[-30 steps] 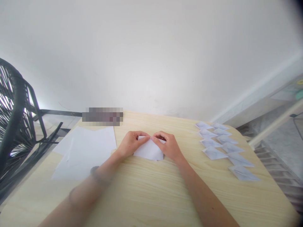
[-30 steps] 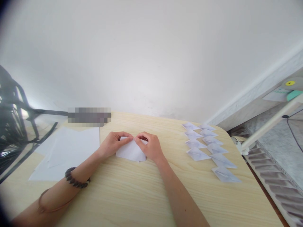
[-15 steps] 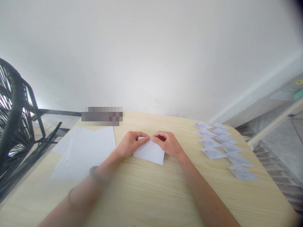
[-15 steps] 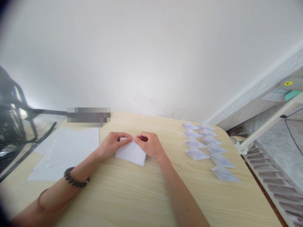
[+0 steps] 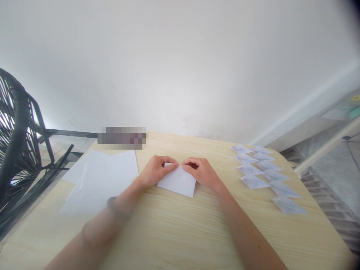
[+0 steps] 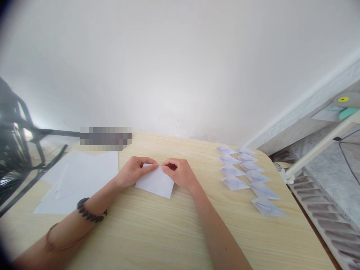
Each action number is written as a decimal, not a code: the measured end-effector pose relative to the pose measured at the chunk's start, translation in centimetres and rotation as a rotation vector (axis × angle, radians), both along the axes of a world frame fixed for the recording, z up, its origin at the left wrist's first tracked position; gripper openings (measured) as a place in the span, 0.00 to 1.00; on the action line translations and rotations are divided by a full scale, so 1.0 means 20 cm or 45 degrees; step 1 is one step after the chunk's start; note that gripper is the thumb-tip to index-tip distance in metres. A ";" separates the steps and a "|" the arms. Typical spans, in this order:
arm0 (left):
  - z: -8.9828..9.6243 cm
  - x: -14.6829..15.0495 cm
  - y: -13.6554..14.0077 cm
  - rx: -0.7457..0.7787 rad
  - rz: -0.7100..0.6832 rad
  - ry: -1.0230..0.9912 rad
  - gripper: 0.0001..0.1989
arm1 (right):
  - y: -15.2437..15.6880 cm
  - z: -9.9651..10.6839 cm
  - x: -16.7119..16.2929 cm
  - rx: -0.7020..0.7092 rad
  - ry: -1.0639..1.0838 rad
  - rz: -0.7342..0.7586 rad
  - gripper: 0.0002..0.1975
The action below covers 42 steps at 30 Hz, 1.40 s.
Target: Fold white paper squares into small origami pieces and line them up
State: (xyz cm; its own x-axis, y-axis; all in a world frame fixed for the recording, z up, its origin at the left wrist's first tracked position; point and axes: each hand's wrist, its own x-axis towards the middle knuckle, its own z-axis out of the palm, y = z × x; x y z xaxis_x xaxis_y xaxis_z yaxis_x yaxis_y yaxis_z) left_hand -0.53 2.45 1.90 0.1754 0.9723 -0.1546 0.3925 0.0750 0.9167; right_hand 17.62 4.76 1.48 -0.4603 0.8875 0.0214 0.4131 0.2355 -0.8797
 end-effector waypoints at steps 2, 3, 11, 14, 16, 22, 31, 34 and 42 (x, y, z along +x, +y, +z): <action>0.00 0.00 0.00 -0.017 0.007 -0.031 0.18 | 0.02 0.00 0.02 -0.004 -0.022 0.032 0.08; 0.00 0.00 0.00 -0.029 0.014 -0.054 0.18 | 0.02 0.00 0.03 -0.002 -0.032 0.050 0.08; 0.01 -0.02 0.01 -0.148 0.089 -0.235 0.17 | 0.05 0.00 0.10 0.022 -0.011 0.147 0.08; 0.01 -0.03 0.01 -0.205 0.119 -0.315 0.17 | 0.06 -0.01 0.11 -0.045 0.047 0.153 0.08; 0.01 -0.04 0.02 -0.231 0.129 -0.348 0.17 | 0.06 -0.01 0.13 -0.093 0.103 0.162 0.08; 0.00 -0.07 0.03 -0.219 0.217 -0.343 0.19 | 0.05 -0.02 0.12 -0.118 0.318 0.038 0.10; 0.00 -0.02 0.01 -0.010 0.086 -0.202 0.16 | 0.01 -0.04 0.02 0.169 0.046 -0.054 0.09; 0.01 -0.01 0.00 -0.012 0.032 -0.225 0.16 | 0.01 -0.05 0.02 0.199 0.022 -0.024 0.10; 0.03 -0.01 0.00 -0.050 -0.030 -0.163 0.16 | 0.00 -0.05 0.03 0.235 0.057 0.032 0.08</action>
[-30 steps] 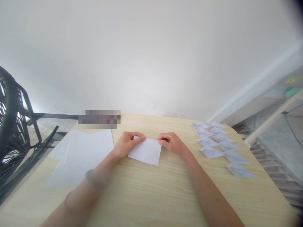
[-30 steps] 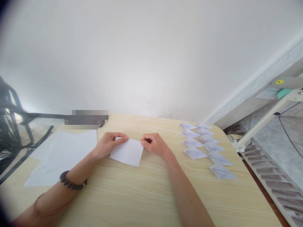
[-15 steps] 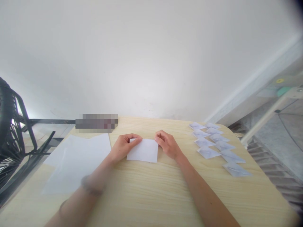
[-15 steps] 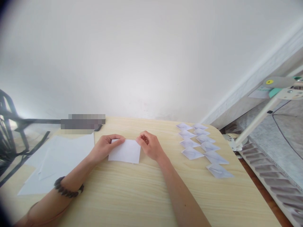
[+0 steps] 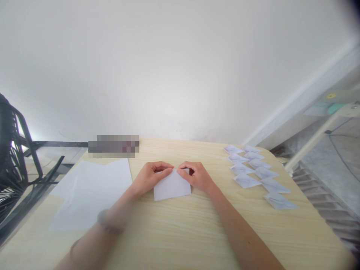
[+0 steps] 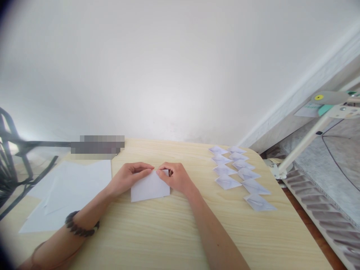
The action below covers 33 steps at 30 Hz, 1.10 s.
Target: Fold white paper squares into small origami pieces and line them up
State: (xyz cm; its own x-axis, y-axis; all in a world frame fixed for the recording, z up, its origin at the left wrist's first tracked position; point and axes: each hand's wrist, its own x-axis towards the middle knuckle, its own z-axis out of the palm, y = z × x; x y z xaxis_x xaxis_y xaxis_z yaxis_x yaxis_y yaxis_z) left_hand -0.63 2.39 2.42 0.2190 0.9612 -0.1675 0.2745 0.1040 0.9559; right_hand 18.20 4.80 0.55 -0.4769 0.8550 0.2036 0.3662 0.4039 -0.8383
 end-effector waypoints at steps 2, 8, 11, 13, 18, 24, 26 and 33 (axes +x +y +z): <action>-0.02 0.00 0.00 0.017 0.013 0.034 0.15 | 0.00 -0.01 -0.01 0.032 -0.006 -0.003 0.09; -0.05 0.00 0.01 0.037 0.030 0.042 0.15 | 0.00 -0.02 -0.01 0.127 -0.011 -0.032 0.09; -0.06 -0.01 0.01 0.060 0.053 0.077 0.15 | 0.00 -0.01 -0.01 0.149 -0.012 -0.082 0.09; -0.06 -0.01 0.02 0.086 0.059 0.102 0.15 | 0.00 -0.01 0.00 0.163 -0.014 -0.102 0.09; -0.05 -0.01 0.02 0.091 0.078 0.144 0.16 | 0.00 -0.01 0.01 0.201 0.000 -0.149 0.10; -0.05 -0.01 0.02 0.076 0.104 0.152 0.15 | 0.02 -0.01 0.02 0.162 0.035 -0.261 0.10; -0.06 -0.02 0.02 0.058 0.099 0.140 0.14 | 0.02 -0.02 0.04 0.106 0.064 -0.298 0.10; -0.07 -0.03 0.02 -0.005 0.035 -0.053 0.12 | 0.06 -0.05 0.08 -0.067 0.242 -0.542 0.14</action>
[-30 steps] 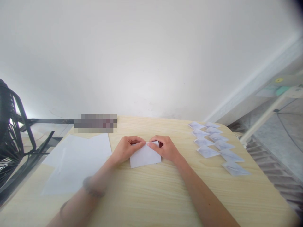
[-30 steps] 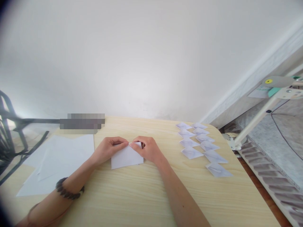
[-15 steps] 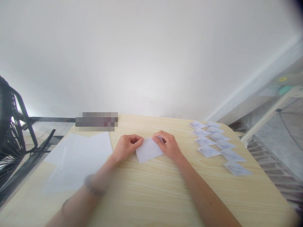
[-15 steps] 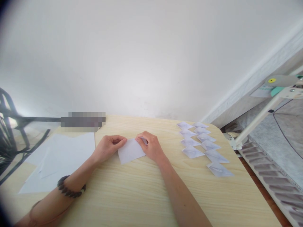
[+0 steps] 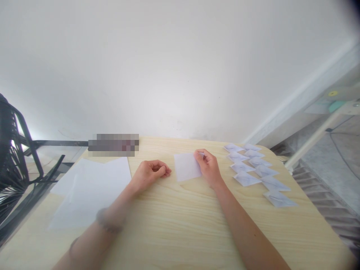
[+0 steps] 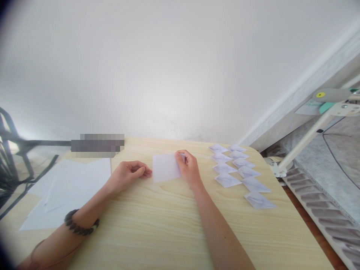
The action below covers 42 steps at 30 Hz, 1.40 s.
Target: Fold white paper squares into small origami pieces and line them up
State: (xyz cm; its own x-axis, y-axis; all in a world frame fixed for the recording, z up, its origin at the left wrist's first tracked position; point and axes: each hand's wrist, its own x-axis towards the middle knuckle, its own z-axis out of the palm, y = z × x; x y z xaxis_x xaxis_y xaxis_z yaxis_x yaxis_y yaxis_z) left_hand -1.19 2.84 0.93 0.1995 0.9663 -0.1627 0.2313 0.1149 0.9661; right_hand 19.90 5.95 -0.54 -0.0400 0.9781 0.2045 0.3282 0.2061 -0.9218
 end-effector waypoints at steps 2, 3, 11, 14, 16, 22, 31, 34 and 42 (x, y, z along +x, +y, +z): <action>0.00 0.00 0.00 -0.010 0.000 -0.020 0.13 | 0.00 0.00 0.00 -0.009 -0.017 0.044 0.13; 0.00 0.01 0.00 -0.014 0.007 -0.034 0.15 | 0.00 0.00 -0.01 -0.012 -0.033 0.089 0.13; 0.03 0.02 -0.01 0.072 0.041 0.053 0.21 | -0.04 0.04 -0.06 0.032 -0.204 0.283 0.12; 0.03 0.03 -0.02 0.123 -0.060 0.142 0.18 | -0.05 0.05 -0.07 0.092 -0.234 0.333 0.11; 0.03 0.03 -0.02 0.134 -0.080 0.158 0.17 | -0.05 0.05 -0.07 0.115 -0.246 0.357 0.10; 0.02 0.03 -0.02 0.169 -0.049 0.213 0.17 | -0.05 0.04 -0.07 0.102 -0.300 0.366 0.10; 0.01 0.02 -0.02 0.217 -0.021 0.266 0.16 | -0.05 0.05 -0.06 0.072 -0.316 0.389 0.09; 0.00 0.02 -0.02 0.204 -0.029 0.260 0.15 | -0.05 0.05 -0.07 0.055 -0.314 0.413 0.09; 0.02 0.01 -0.02 0.134 -0.038 0.147 0.15 | -0.01 0.02 -0.01 -0.098 0.030 0.206 0.09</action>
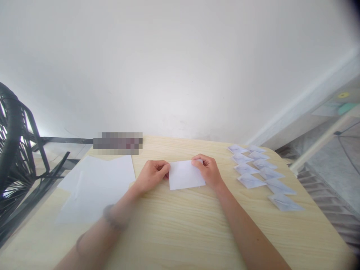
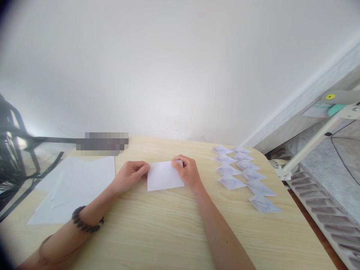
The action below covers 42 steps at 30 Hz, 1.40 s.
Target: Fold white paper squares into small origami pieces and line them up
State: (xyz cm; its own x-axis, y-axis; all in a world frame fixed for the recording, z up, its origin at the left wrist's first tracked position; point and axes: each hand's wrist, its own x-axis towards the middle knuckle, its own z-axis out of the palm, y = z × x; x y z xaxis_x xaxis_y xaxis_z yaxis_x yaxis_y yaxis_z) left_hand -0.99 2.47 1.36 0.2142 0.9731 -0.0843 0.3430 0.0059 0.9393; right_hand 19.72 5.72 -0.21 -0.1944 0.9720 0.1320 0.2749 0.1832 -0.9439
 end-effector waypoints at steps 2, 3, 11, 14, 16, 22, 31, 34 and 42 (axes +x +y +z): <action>0.01 0.00 0.00 -0.049 -0.005 -0.096 0.15 | 0.01 -0.01 0.01 -0.012 0.111 -0.058 0.08; 0.01 0.01 0.00 -0.074 0.001 -0.138 0.15 | 0.01 -0.01 0.02 -0.014 0.132 -0.063 0.08; 0.05 0.01 -0.01 -0.087 0.116 -0.132 0.23 | -0.03 0.04 -0.04 0.105 -0.237 0.263 0.09; 0.04 0.00 -0.01 -0.088 0.128 -0.080 0.26 | -0.04 0.04 -0.05 0.139 -0.248 0.247 0.10; 0.03 -0.01 -0.01 -0.063 0.101 -0.005 0.24 | -0.04 0.04 -0.05 0.153 -0.254 0.253 0.10; 0.02 0.00 -0.01 0.042 0.027 0.083 0.20 | -0.03 0.04 -0.04 0.163 -0.267 0.228 0.09; 0.01 -0.01 0.01 -0.057 0.151 -0.132 0.19 | -0.01 0.01 -0.01 -0.025 0.035 0.131 0.09; 0.01 -0.01 0.01 -0.063 0.145 -0.116 0.19 | -0.02 0.02 -0.03 0.001 0.001 0.160 0.11; 0.02 -0.01 0.00 -0.017 0.049 -0.035 0.17 | -0.02 0.03 -0.04 0.100 -0.174 0.190 0.09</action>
